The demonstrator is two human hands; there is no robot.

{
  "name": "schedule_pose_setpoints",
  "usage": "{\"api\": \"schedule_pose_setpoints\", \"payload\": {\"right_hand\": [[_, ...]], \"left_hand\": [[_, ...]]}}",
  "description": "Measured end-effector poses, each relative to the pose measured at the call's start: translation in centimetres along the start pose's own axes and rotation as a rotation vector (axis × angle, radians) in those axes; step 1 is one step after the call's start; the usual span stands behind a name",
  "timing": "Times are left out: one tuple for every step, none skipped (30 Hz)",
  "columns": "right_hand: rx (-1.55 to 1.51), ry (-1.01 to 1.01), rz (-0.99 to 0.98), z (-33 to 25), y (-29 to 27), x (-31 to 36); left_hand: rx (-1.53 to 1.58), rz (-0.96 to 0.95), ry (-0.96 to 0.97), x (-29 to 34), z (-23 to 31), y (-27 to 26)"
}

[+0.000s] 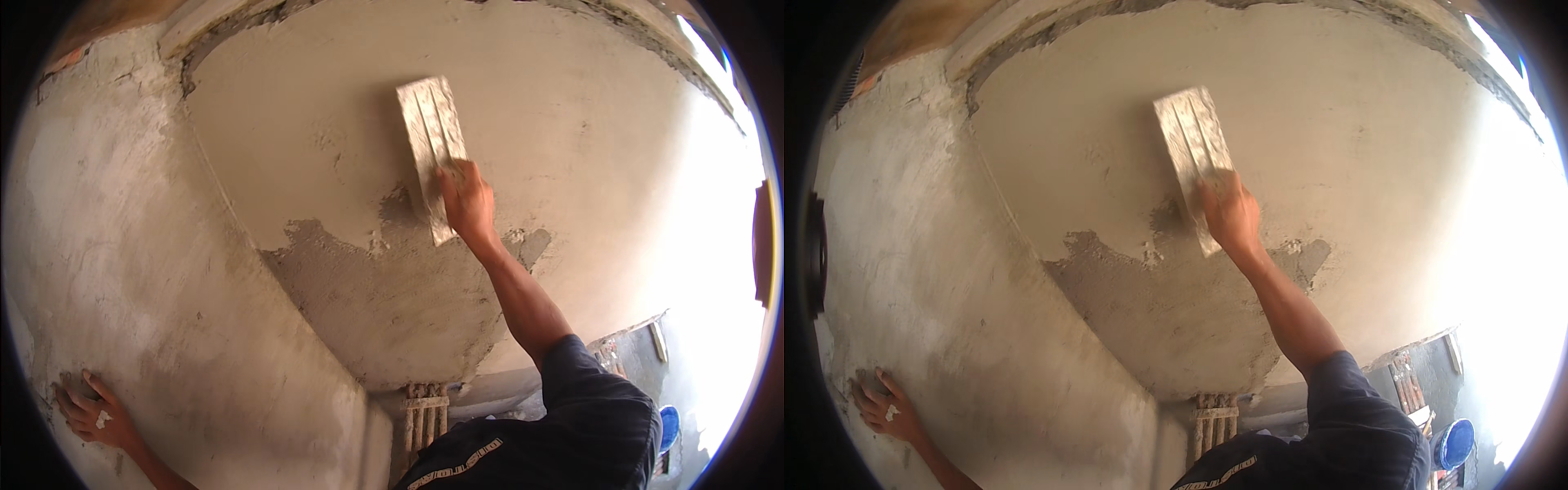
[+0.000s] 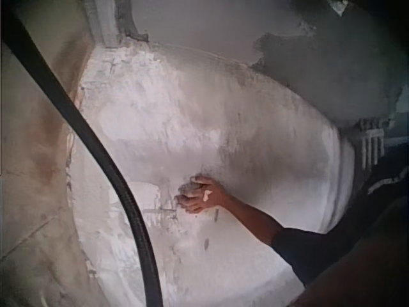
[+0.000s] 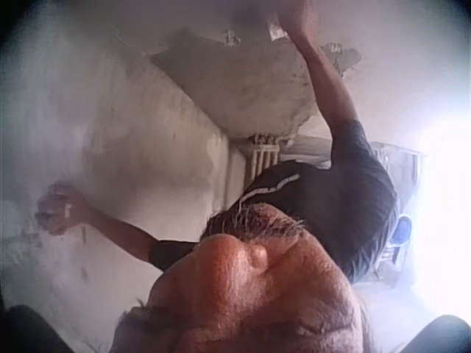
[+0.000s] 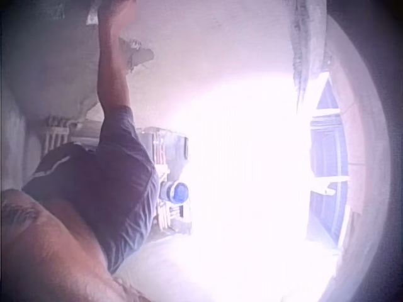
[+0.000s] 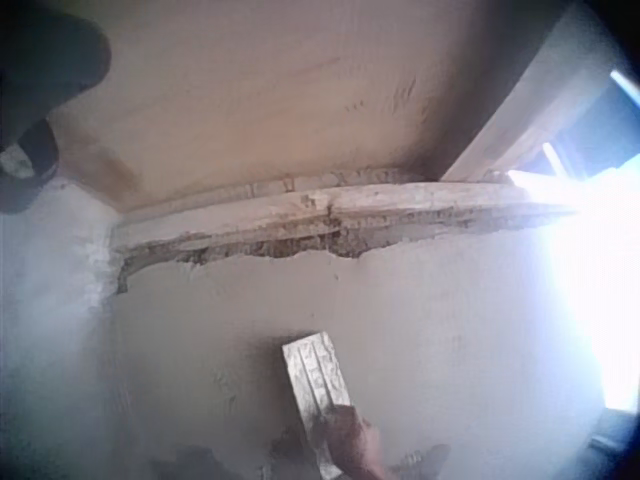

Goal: The person applies plaster to a wall using a trowel and hawk, smoothing the surface in broad strokes. The person repeatedly scoops plaster from a bucket onto the hawk and continues spreading it across the wall.

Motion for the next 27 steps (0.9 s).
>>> {"api": "schedule_pose_setpoints", "payload": {"right_hand": [[-0.001,0.087,-0.050,-1.1,1.4,-0.9],[-0.003,0.174,-0.095,-1.8,3.1,-1.8],[0.086,0.114,-0.166,-3.2,5.0,-2.7],[0.175,0.051,-0.235,-4.7,7.0,-3.4],[0.274,-0.012,-0.303,-5.9,9.0,-4.1],[0.258,-0.037,-0.315,-6.7,10.8,-4.7],[0.231,-0.048,-0.330,-7.4,12.8,-4.9],[0.238,-0.087,-0.403,-8.4,15.8,-4.7],[0.254,-0.119,-0.482,-9.0,18.6,-3.8],[0.297,-0.193,-0.581,-10.1,21.1,-2.2],[0.328,-0.288,-0.671,-11.3,23.0,-1.0],[0.334,-0.293,-0.773,-10.7,23.6,0.7],[0.340,-0.315,-0.869,-9.8,24.5,2.5],[0.345,-0.345,-0.958,-9.0,25.4,4.2],[0.328,-0.494,-0.863,-8.4,24.7,5.4],[0.307,-0.651,-0.765,-8.1,23.3,6.3],[0.307,-0.653,-0.751,-8.7,22.1,6.2],[0.304,-0.653,-0.734,-10.5,21.0,5.2],[0.320,-0.590,-0.711,-12.6,20.0,3.3],[0.335,-0.513,-0.700,-14.0,19.4,1.4],[0.355,-0.603,-0.608,-15.3,19.1,-1.0],[0.375,-0.687,-0.515,-16.3,19.1,-3.5],[0.439,-0.720,-0.509,-17.4,19.8,-5.3],[0.512,-0.755,-0.495,-18.5,20.3,-7.2],[0.556,-0.778,-0.467,-18.9,20.9,-9.0],[0.600,-0.800,-0.442,-19.3,21.6,-10.6],[0.646,-0.823,-0.417,-19.2,21.9,-11.4]], "left_hand": [[-0.003,0.002,0.003,0.1,0.0,0.0],[-0.005,0.008,0.002,0.0,0.0,0.0],[0.003,0.026,0.013,-0.1,-0.1,-0.1],[0.011,0.043,0.022,-0.1,-0.2,-0.2],[0.002,0.033,0.017,0.1,-0.1,-0.3],[-0.009,0.024,0.015,0.4,0.1,-0.4],[-0.047,0.004,0.015,-0.3,0.1,-1.0],[-0.061,-0.009,0.010,-0.3,0.2,-1.1],[-0.071,-0.028,0.004,0.1,0.4,-1.0],[-0.063,-0.023,0.013,-0.1,0.3,-0.6],[-0.040,-0.011,0.012,-0.1,0.0,-0.2],[-0.006,0.005,0.027,-0.3,-0.2,0.3],[0.048,0.020,0.036,-0.3,-0.3,0.6],[0.071,0.032,0.036,-0.4,0.1,0.5],[0.093,0.045,0.035,-0.5,0.3,0.4],[0.081,0.047,0.029,-0.5,1.1,-0.5],[0.062,0.048,0.033,-0.4,1.3,-1.1],[0.066,0.049,0.015,-0.3,0.9,-1.4],[0.078,0.051,0.009,-0.2,0.6,-1.7],[0.077,0.049,0.017,-0.3,0.3,-1.8],[0.092,0.041,0.016,-0.2,0.5,-1.9],[0.091,0.033,0.016,-0.2,0.9,-1.9],[0.077,0.035,0.022,-0.5,0.7,-2.0],[0.089,0.047,0.026,-0.8,0.6,-2.1],[0.107,0.057,0.028,-0.9,0.8,-2.3],[0.126,0.063,0.030,-0.8,1.1,-2.4],[0.164,0.074,0.030,-0.8,1.3,-2.4]]}}
Point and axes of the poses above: each hand's wrist, its own x-axis away from the middle knuckle, its own y-axis out of the palm, z = x × y, the point moved 8 cm from there along -x, towards the middle knuckle, and after that the axes turned 5 degrees about -y, right-handed, at the moved point
